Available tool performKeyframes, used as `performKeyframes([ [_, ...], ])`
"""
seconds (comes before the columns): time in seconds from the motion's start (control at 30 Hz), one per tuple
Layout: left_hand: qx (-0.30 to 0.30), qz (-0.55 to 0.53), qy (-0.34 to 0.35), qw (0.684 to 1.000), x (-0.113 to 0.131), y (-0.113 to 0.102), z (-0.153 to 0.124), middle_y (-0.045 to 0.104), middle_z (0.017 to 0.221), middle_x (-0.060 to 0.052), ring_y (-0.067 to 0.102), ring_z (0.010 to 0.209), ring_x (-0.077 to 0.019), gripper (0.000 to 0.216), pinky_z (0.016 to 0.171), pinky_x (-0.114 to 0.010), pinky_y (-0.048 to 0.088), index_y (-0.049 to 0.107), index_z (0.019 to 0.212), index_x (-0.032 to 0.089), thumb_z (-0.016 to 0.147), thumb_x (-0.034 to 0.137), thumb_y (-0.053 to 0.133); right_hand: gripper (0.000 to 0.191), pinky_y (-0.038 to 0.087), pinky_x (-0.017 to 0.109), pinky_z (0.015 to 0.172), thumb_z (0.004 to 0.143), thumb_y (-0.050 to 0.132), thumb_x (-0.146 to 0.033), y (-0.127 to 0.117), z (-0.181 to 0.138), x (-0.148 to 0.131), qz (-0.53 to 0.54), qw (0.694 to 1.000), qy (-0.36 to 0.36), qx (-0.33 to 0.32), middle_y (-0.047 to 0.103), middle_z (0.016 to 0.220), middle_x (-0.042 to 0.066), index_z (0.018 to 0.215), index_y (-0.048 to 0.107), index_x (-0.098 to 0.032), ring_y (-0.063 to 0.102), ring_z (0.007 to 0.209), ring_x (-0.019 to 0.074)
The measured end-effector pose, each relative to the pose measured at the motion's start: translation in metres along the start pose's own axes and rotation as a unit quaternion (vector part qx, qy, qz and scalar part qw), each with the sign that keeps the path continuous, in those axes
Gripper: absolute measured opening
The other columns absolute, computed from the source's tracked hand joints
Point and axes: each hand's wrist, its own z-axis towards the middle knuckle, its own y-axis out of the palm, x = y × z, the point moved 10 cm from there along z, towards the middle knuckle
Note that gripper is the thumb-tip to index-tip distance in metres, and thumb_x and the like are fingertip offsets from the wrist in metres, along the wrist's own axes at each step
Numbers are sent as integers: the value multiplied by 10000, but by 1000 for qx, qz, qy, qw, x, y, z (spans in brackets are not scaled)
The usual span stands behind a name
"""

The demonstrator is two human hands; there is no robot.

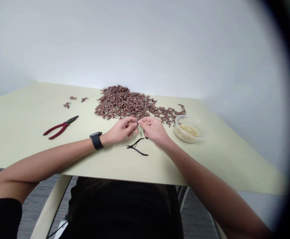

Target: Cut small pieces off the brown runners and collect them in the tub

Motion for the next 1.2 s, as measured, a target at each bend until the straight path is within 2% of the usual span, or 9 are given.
performKeyframes([
  [0.1,4,-5,2,1000,3,0,0,691,840,-49,537,576,-86,360,514,-197,391,550,1153,167,994,490,548,353,246,225,404,848,687,-544,-12,5,2,-6,1000,-3,23,503,605,-37,876,629,-197,327,439,74],
  [0.2,11,9,12,1000,6,-1,-1,699,845,-54,542,578,-90,392,516,-203,394,547,1229,163,990,474,560,340,263,219,397,841,701,-524,-17,8,5,0,1000,12,23,511,643,-31,888,631,-195,338,443,68],
  [0.4,26,24,22,999,6,-4,-1,696,848,-57,533,578,-94,447,522,-212,407,537,1316,151,994,460,553,321,298,217,394,868,678,-505,-16,6,3,-20,1000,21,6,561,679,-15,888,615,-191,410,430,68],
  [0.77,20,13,15,1000,1,-4,-1,699,863,-63,528,581,-89,434,526,-210,411,556,1292,143,997,461,559,235,275,230,416,902,621,-437,-15,5,-1,-64,998,21,3,511,612,-45,878,577,-208,409,430,85],
  [1.0,-27,-119,-35,992,-8,1,3,714,967,-84,590,598,-73,347,542,-197,420,577,1134,146,987,460,589,208,305,256,502,919,592,-406,-17,-1,-28,-183,977,-99,43,478,591,-49,890,598,-200,411,518,114],
  [1.2,-47,-153,-53,986,-11,5,3,721,962,-80,599,585,-68,338,537,-194,420,590,1110,144,973,451,619,165,332,269,578,952,555,-346,-10,-10,-46,-257,947,-188,47,459,590,-57,921,608,-193,425,548,120],
])
